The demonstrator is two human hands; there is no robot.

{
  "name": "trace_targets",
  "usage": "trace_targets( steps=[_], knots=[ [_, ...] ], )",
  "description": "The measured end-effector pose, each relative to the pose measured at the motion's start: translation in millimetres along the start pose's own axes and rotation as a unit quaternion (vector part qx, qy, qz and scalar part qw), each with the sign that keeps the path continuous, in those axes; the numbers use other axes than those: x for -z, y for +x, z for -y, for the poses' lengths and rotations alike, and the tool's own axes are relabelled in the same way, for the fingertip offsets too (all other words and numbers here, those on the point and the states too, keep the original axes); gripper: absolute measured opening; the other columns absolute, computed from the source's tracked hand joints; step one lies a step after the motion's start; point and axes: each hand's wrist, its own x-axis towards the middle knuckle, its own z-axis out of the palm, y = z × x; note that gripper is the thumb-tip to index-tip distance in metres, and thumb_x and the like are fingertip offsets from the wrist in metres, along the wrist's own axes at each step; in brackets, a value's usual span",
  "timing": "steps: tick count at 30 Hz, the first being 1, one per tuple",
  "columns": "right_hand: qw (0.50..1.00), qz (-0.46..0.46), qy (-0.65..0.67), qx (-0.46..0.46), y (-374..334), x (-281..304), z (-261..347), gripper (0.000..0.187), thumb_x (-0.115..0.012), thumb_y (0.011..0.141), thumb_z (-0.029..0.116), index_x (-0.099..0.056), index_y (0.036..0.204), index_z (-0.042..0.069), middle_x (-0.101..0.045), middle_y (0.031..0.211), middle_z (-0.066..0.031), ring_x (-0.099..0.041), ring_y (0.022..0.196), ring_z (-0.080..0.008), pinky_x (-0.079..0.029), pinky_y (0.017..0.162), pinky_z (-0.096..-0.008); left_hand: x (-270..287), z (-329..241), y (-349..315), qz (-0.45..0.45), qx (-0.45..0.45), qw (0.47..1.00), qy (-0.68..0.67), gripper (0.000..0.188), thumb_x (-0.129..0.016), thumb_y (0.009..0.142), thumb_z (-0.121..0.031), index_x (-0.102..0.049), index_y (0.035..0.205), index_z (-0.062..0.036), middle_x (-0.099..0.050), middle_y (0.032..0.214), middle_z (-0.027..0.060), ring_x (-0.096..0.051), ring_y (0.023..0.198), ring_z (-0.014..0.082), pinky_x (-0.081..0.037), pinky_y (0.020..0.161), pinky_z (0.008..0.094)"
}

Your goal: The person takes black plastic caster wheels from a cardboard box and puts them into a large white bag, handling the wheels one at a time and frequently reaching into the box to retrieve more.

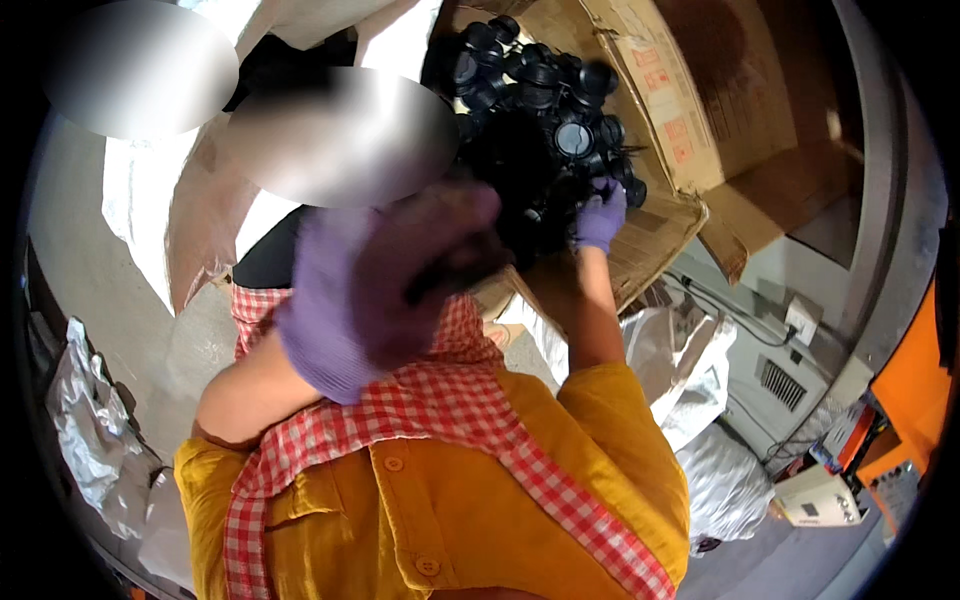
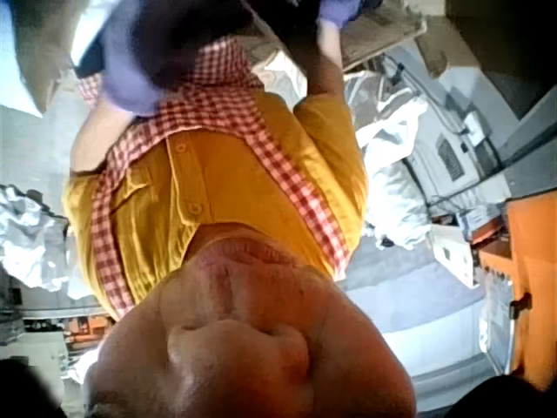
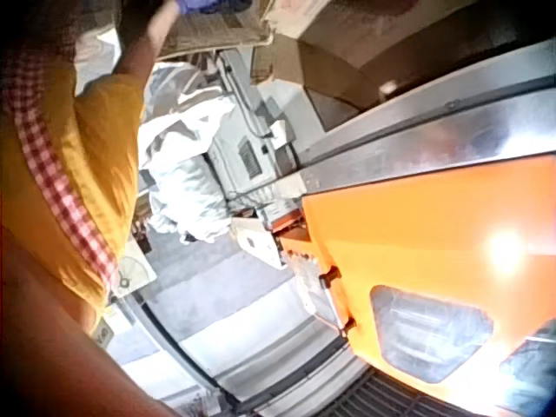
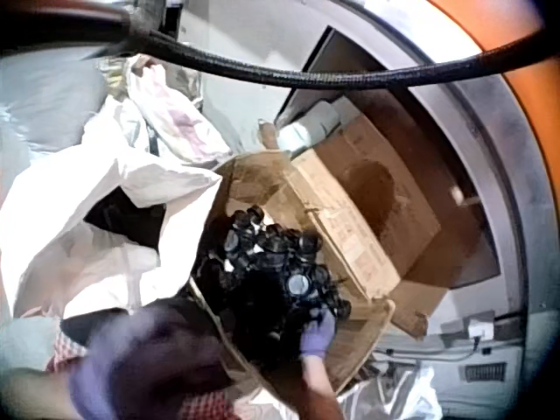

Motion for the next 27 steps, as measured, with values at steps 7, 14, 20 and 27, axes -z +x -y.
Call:
trace_targets(
  steps=[7, 14, 20, 27],
  knots=[
    [0.969, 0.108, -0.206, -0.086, 53, -39, -105, 0.031, -0.052, 0.087, 0.026, -0.061, 0.109, 0.006, -0.061, 0.104, -0.0214, -0.056, 0.098, -0.0394, -0.044, 0.085, -0.0426, 45, 123, -4, 0.02, 0.256, 0.909, 0.329, 0.059, -0.064, 0.077, -0.007, -0.046, 0.131, -0.0185, -0.035, 0.14, 0.0154, -0.04, 0.125, 0.0358, -0.04, 0.099, 0.0399],
    [0.98, 0.066, -0.182, -0.048, 41, -28, -49, 0.032, -0.05, 0.09, 0.029, -0.061, 0.107, 0.004, -0.063, 0.096, -0.0231, -0.058, 0.094, -0.0417, -0.046, 0.08, -0.0427, 19, 71, 7, -0.015, 0.075, 0.981, 0.178, 0.051, -0.069, 0.075, -0.009, -0.053, 0.124, -0.0074, -0.056, 0.121, 0.0162, -0.053, 0.114, 0.0303, -0.042, 0.096, 0.0341],
    [0.947, 0.203, 0.0, 0.248, -63, 45, 144, 0.021, -0.057, 0.082, 0.006, -0.062, 0.102, 0.004, -0.064, 0.092, -0.0175, -0.063, 0.085, -0.0336, -0.049, 0.075, -0.0357, -28, 45, 31, -0.016, 0.073, 0.997, -0.002, 0.062, -0.07, 0.074, -0.01, -0.045, 0.131, -0.0109, -0.059, 0.111, 0.0123, -0.057, 0.101, 0.021, -0.045, 0.086, 0.0299],
    [0.939, 0.2, 0.24, 0.144, -123, 54, 183, 0.055, -0.058, 0.08, 0.0, -0.039, 0.132, 0.008, -0.062, 0.105, -0.0123, -0.062, 0.088, -0.0242, -0.049, 0.076, -0.0333, -28, 23, -1, 0.055, 0.308, 0.843, -0.439, 0.056, -0.056, 0.073, -0.001, -0.044, 0.128, -0.0056, -0.056, 0.106, 0.0095, -0.058, 0.092, 0.0195, -0.054, 0.075, 0.0315]
  ],
)
